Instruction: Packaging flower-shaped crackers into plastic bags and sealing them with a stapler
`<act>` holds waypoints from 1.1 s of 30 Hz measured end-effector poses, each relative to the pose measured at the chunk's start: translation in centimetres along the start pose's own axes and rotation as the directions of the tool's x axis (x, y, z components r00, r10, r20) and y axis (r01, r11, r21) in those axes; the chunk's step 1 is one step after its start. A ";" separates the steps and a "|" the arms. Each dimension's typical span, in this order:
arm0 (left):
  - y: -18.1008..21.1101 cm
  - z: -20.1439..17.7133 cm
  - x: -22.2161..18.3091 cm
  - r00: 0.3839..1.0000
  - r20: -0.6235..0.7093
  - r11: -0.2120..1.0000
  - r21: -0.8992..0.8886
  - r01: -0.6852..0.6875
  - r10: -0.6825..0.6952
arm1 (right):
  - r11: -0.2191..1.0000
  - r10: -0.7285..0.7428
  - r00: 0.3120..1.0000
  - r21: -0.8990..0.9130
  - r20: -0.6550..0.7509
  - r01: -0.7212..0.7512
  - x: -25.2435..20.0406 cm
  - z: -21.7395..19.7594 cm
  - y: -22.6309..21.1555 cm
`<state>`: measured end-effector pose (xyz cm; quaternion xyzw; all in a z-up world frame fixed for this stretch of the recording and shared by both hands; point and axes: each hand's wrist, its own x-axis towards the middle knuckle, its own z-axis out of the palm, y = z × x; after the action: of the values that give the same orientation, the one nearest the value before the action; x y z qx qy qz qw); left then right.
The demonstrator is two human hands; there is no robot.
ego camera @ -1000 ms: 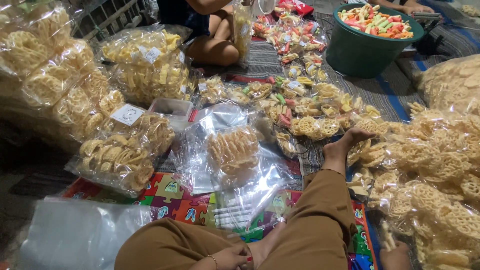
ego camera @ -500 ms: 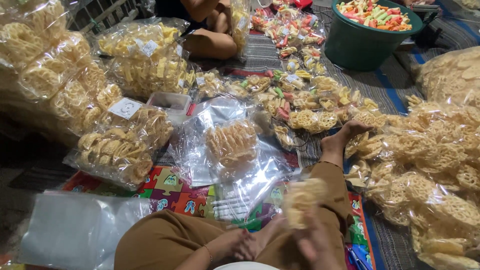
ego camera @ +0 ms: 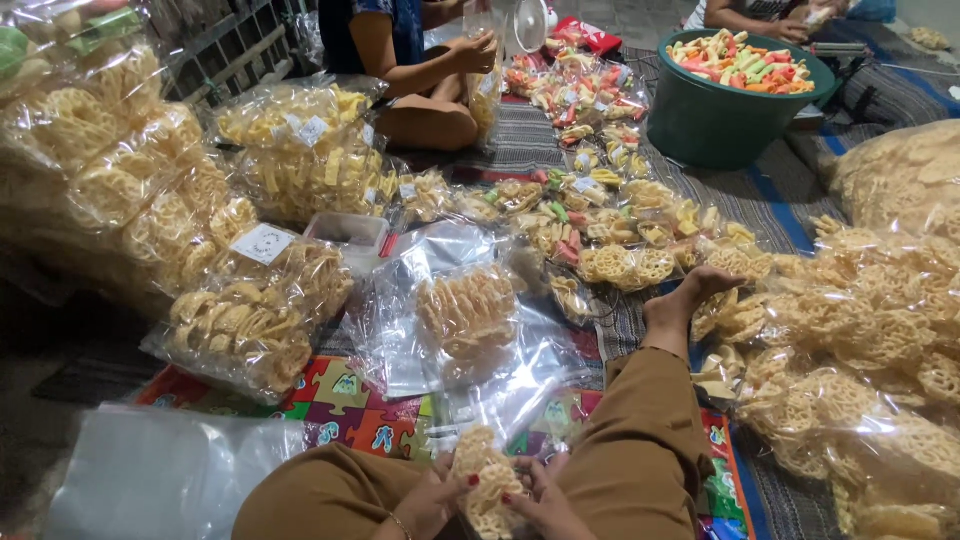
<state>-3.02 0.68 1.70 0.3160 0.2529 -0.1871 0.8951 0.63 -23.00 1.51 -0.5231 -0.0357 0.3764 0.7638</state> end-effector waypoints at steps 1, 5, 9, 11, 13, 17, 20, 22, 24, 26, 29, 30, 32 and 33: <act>0.3 0.3 0.1 1.000 -0.001 1.000 0.002 0.000 0.000 | 1.000 -0.001 1.000 0.002 0.001 0.001 0.0 0.4 -0.4; 0.6 0.3 0.4 0.978 -0.107 0.983 0.042 -0.177 0.180 | 0.993 0.012 0.997 0.122 -0.076 -0.002 0.2 0.4 1.0; 1.7 0.2 0.1 0.973 -0.149 0.982 -0.029 -0.185 0.179 | 0.969 0.157 0.946 0.227 -0.283 -0.093 -0.2 2.4 -1.6; 1.7 0.0 0.1 0.977 -0.066 0.976 -0.070 -0.208 0.203 | 0.971 0.148 0.945 0.227 -0.293 -0.081 0.2 1.8 -0.6; 1.8 -0.5 0.0 0.973 0.012 0.968 -0.112 -0.227 0.229 | 0.971 0.141 0.943 0.228 -0.300 -0.072 0.5 1.7 -0.2; 2.7 0.6 -1.3 0.974 -0.165 0.968 -0.170 -0.182 0.155 | 0.981 0.073 0.966 0.190 -0.249 -0.025 0.5 1.6 0.5; 3.5 2.4 -2.3 0.955 -0.249 0.965 -0.168 -0.203 0.158 | 0.984 0.081 0.964 0.175 -0.255 -0.036 0.4 1.8 0.1; 3.1 1.4 -1.4 0.948 -0.269 0.963 -0.159 -0.218 0.170 | 0.981 0.091 0.965 0.191 -0.245 -0.044 0.0 2.5 -1.0; 1.9 -1.3 0.9 0.935 -0.243 0.945 -0.135 -0.296 0.258 | 0.981 0.145 0.963 0.163 -0.226 -0.109 -0.6 3.5 -2.3; 3.3 1.2 -1.2 0.945 -0.187 0.949 -0.117 -0.292 0.268 | 0.976 0.137 0.971 0.192 -0.194 -0.100 -0.4 3.1 -1.8; 4.0 1.7 -1.9 0.949 -0.098 0.947 -0.091 -0.307 0.298 | 0.972 0.177 0.970 0.186 -0.169 -0.145 -0.6 3.3 -2.1; 4.0 1.4 -1.7 0.945 -0.065 0.942 -0.082 -0.327 0.322 | 0.969 0.223 0.959 0.150 -0.177 -0.197 -0.8 3.4 -2.4; 4.0 0.9 -1.6 0.952 -0.073 0.949 -0.087 -0.303 0.298 | 0.972 0.192 0.973 0.161 -0.126 -0.171 -1.4 4.0 -3.3; 4.0 0.6 -1.5 0.958 -0.079 0.955 -0.090 -0.281 0.274 | 0.974 0.157 0.985 0.175 -0.073 -0.143 -1.7 4.4 -3.7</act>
<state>-2.08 3.40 4.87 0.3088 0.2442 -0.0360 0.9185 -0.59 -21.31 7.09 -0.4735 0.0690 0.4117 0.7756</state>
